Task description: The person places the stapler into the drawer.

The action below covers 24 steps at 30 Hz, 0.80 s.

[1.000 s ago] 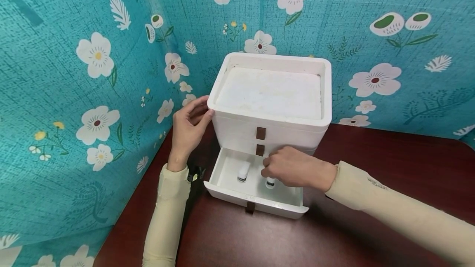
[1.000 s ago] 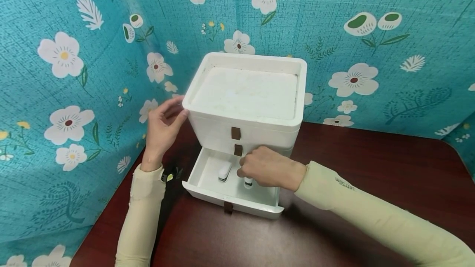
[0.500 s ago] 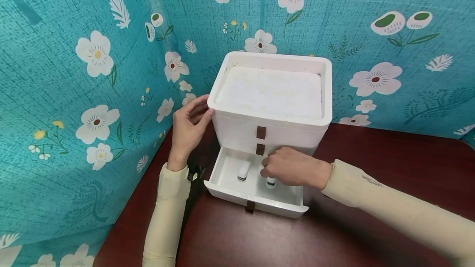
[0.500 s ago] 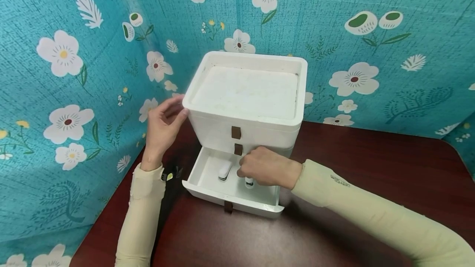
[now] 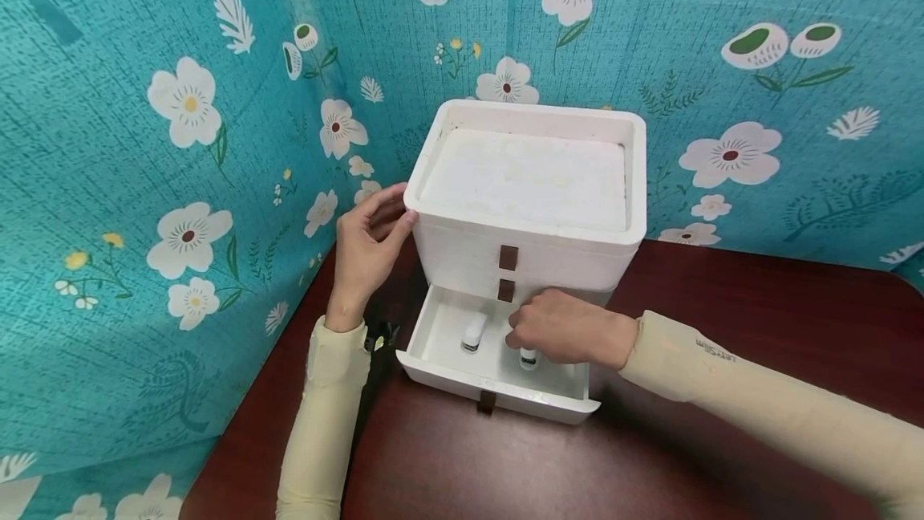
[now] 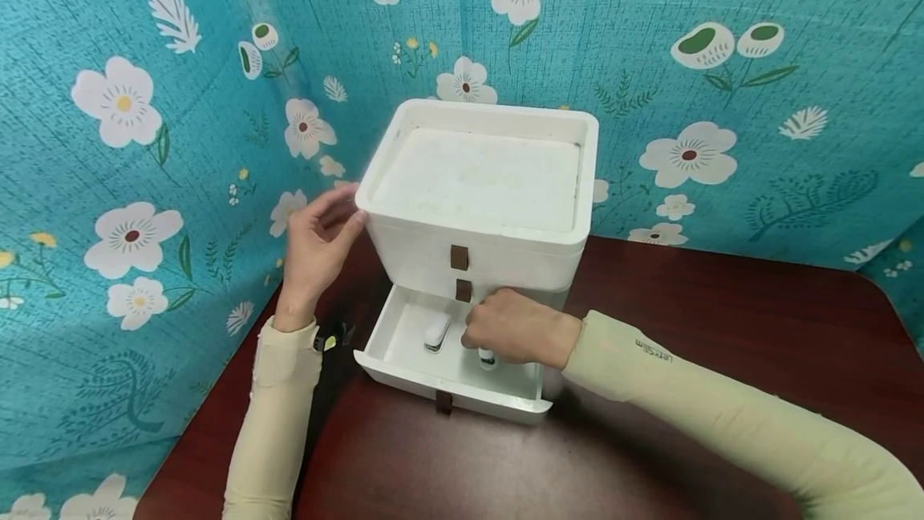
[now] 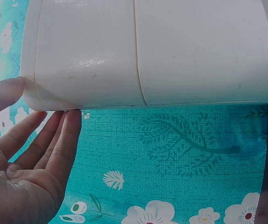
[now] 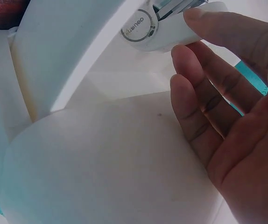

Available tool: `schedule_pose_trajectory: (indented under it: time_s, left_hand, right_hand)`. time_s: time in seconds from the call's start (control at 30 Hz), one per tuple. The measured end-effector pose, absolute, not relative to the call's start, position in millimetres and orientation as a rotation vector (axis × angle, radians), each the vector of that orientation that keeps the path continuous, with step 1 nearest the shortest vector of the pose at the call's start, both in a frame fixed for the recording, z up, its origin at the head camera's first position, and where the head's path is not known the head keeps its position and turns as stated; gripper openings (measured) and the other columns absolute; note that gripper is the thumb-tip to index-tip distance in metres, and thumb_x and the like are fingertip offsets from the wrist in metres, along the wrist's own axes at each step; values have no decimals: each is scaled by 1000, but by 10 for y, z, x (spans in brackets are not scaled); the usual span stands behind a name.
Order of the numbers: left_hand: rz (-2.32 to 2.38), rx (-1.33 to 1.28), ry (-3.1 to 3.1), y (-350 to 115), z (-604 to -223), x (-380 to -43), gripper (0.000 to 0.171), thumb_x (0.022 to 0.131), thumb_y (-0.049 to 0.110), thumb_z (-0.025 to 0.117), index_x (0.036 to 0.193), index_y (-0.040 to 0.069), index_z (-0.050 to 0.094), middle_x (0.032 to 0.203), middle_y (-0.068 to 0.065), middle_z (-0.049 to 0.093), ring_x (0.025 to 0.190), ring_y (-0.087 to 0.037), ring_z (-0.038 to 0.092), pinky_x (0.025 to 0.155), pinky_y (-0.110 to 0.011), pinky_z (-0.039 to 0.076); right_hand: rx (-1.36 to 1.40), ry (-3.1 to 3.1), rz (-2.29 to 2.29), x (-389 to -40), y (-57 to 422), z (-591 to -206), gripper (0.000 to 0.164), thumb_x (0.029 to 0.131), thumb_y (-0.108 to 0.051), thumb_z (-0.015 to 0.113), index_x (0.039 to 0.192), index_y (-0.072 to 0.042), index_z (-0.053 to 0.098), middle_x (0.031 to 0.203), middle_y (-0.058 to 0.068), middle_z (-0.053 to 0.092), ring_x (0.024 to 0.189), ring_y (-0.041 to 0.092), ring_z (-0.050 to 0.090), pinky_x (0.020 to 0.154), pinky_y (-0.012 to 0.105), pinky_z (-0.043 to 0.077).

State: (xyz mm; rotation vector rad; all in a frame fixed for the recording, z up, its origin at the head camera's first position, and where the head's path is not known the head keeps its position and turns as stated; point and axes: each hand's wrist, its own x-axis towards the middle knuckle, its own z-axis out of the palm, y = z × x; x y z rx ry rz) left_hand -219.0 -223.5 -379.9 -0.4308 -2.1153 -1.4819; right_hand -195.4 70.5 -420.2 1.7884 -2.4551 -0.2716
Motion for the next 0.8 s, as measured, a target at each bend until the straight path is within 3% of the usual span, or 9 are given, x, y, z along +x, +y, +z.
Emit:
schedule_pose_trajectory:
  time_s: [0.8]
  left_hand:
    - [-1476,-421,-2124,-2233,-3793,-2188,42,95,9,76,136,3,67,133,-17,72,118,-32,74,94,-37,62]
  right_hand:
    - [1798,-2422,-340,-1990,661,-4285,29,78,1,79,76,-26,70,72,-8,65,55,10,49,51,26,42]
